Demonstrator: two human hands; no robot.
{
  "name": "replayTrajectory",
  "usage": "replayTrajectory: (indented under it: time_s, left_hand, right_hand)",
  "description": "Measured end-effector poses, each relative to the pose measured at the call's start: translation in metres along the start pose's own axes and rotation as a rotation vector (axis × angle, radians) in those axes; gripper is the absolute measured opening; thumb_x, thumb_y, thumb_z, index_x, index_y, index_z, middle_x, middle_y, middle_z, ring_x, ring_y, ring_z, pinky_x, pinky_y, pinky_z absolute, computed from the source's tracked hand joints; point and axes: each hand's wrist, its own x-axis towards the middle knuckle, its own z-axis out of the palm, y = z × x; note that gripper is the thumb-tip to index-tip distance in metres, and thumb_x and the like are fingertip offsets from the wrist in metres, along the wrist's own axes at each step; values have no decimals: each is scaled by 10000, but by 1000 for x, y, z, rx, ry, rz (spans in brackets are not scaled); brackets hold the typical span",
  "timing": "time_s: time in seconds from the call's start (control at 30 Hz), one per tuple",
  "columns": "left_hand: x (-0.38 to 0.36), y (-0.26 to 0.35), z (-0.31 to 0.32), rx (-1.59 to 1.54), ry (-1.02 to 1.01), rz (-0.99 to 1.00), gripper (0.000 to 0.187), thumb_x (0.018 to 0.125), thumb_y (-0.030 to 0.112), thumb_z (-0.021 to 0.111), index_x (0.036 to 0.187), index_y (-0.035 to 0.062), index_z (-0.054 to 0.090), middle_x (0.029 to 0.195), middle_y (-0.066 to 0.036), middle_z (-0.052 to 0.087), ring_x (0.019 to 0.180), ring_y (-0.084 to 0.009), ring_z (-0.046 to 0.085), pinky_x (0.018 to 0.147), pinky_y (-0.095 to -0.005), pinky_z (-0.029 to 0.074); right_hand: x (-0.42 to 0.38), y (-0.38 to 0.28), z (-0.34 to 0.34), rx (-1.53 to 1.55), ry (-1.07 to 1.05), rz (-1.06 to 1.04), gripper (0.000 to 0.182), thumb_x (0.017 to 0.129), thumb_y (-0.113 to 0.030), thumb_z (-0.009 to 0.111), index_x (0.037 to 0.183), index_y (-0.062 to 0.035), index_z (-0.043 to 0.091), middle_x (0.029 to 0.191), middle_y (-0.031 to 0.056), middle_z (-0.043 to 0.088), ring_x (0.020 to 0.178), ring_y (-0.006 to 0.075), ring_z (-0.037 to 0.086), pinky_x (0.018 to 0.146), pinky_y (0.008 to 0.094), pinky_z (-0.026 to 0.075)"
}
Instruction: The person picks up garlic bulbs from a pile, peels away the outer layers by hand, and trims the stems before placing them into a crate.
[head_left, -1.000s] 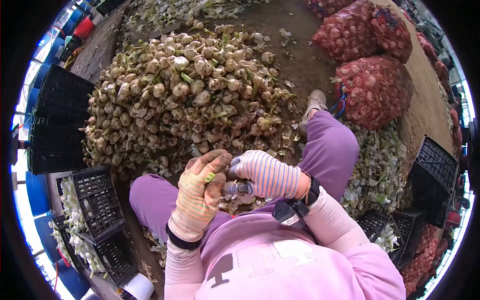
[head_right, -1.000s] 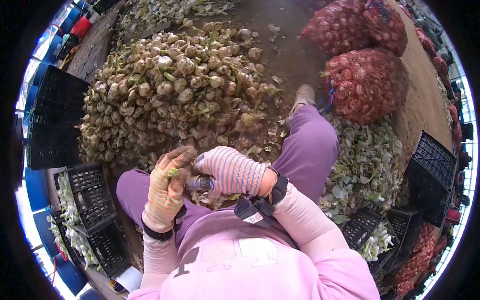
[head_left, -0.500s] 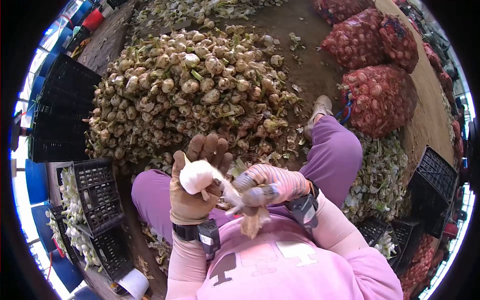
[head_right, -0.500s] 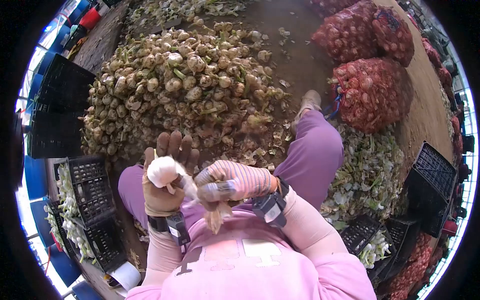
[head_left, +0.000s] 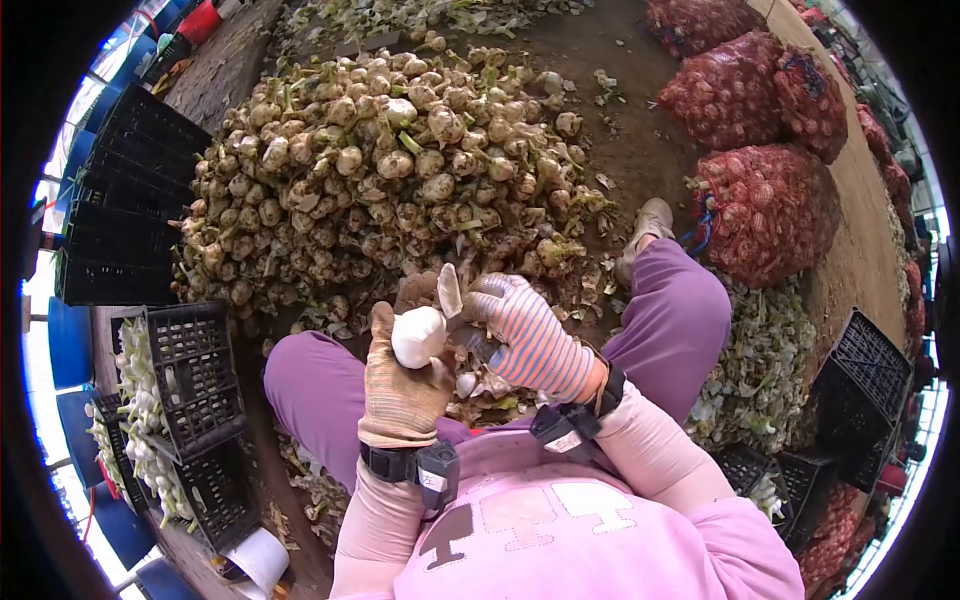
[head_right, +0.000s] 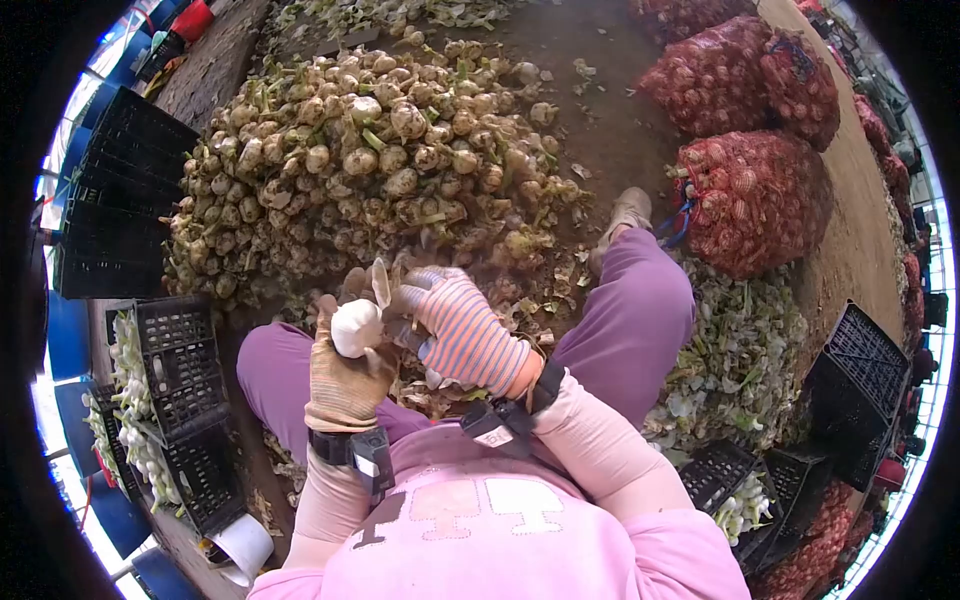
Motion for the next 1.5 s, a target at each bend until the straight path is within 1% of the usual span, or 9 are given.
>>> replayTrajectory:
  time_s: [0.13,0.3,0.53,0.63,1.0,1.23,1.37,1.43,1.5]
  left_hand:
    - [2,-6,13,-76,105,63,388,904,383,514,1173,108,559,1176,-75,592,1057,-236,574,830,-369,520]
    - [7,12,-10,1,268,260,378,926,407,469,1154,120,560,1145,-67,611,1050,-208,580,780,-366,547]
    - [1,-10,-13,-24,223,224,404,940,411,435,1224,132,503,1180,-81,570,1061,-232,558,917,-407,456]
    - [-2,-5,-15,-5,153,273,408,937,415,439,1218,127,506,1190,-80,568,1091,-226,542,947,-416,437]
    - [-3,0,-14,249,234,457,418,945,423,431,1204,104,507,1194,-82,553,1089,-252,539,926,-412,461]
    - [-16,5,-10,-27,245,297,410,912,440,475,1114,92,557,1058,-85,615,999,-222,576,849,-374,500]
    - [-18,-15,-10,-73,99,215,469,896,494,488,1134,96,552,1061,-57,613,985,-215,562,891,-375,457]
    - [-14,-22,-4,-140,357,239,429,909,462,477,1118,94,549,1066,-64,607,1002,-226,560,934,-369,434]
    - [-7,-21,-12,-44,316,271,428,907,465,476,1100,90,551,1040,-63,610,977,-225,574,881,-377,481]
  right_hand:
    - [-8,-20,-18,1299,-191,529,200,872,-149,573,1023,-18,570,890,17,609,810,99,564,735,255,459]
    - [-3,-13,-4,1406,81,668,339,834,-226,646,1086,-24,545,955,58,592,889,158,567,818,305,448]
    - [6,-6,33,73,-37,210,387,791,-245,681,1036,18,540,912,120,584,879,222,579,801,352,461]
    - [2,-2,26,1329,-57,611,225,867,-208,608,991,-30,549,914,35,574,859,122,558,774,272,467]
    - [4,-6,24,1965,94,599,274,880,-160,581,1103,-10,521,1006,97,634,756,121,592,683,254,482]
    - [4,-15,37,273,52,149,489,764,-115,663,1209,-33,478,1071,131,582,1000,190,581,833,336,476]
    - [1,-28,52,1345,194,626,313,737,-3,610,1048,-31,590,999,103,602,940,233,598,806,336,484]
    - [1,-15,48,232,208,39,252,781,11,582,1029,-31,597,968,58,609,912,192,588,804,297,472]
    - [0,-7,51,390,196,140,216,839,-8,557,1051,-33,590,979,30,609,891,166,580,809,262,454]
